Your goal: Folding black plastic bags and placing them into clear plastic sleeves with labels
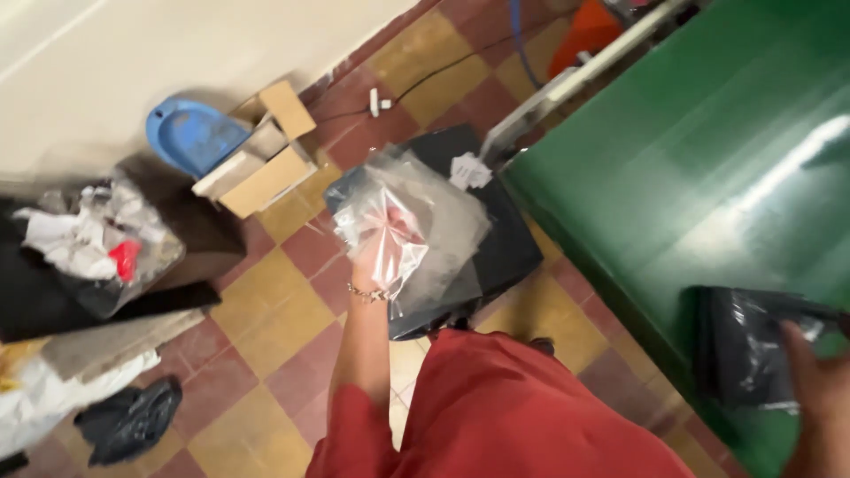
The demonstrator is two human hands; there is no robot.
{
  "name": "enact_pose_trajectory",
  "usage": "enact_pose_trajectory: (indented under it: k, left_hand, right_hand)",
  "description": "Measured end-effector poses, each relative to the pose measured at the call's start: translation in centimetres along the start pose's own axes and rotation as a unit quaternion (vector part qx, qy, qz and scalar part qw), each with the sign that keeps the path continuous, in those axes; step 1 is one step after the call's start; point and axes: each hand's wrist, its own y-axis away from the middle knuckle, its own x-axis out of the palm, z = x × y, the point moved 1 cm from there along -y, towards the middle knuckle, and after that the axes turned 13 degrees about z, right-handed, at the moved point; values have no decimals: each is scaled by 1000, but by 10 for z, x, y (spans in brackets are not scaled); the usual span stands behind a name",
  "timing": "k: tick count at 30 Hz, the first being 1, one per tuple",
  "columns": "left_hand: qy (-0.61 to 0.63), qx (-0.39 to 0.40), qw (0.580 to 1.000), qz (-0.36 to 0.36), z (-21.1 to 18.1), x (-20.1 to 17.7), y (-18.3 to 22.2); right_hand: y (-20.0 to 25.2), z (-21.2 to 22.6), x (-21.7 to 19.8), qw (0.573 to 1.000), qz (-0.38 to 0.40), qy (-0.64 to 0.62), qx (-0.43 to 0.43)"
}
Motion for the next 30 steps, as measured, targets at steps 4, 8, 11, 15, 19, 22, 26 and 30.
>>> enact_pose_trajectory:
  k: [4, 8, 11, 15, 19, 22, 26, 30]
  left_hand:
    - [169, -159, 969, 79, 63, 45, -20]
    - [295, -419, 842, 166, 124, 130, -23]
    - [-187, -320, 891, 263, 168, 200, -41]
    - [-193, -317, 889, 268, 185, 220, -61]
    - [-211, -293, 902, 238, 185, 234, -76]
    - [-337, -259, 868, 256, 194, 294, -84]
    - [-602, -188, 749, 205, 236, 359, -86]
    - [-650, -146, 715, 214, 266, 391, -84]
  right_hand:
    - [113, 211, -98, 939, 36, -179, -293]
    - [105, 276, -73, 688, 347, -505, -389]
    - [107, 283, -74, 623, 382, -605, -316]
    - [88, 244, -83, 630, 296, -669, -261]
    - [66, 197, -104, 709, 179, -639, -237]
    - [64, 168, -123, 727, 131, -624, -255]
    - [51, 123, -135, 768, 17, -554, -322]
    - [64, 105, -182, 769, -120, -455, -432]
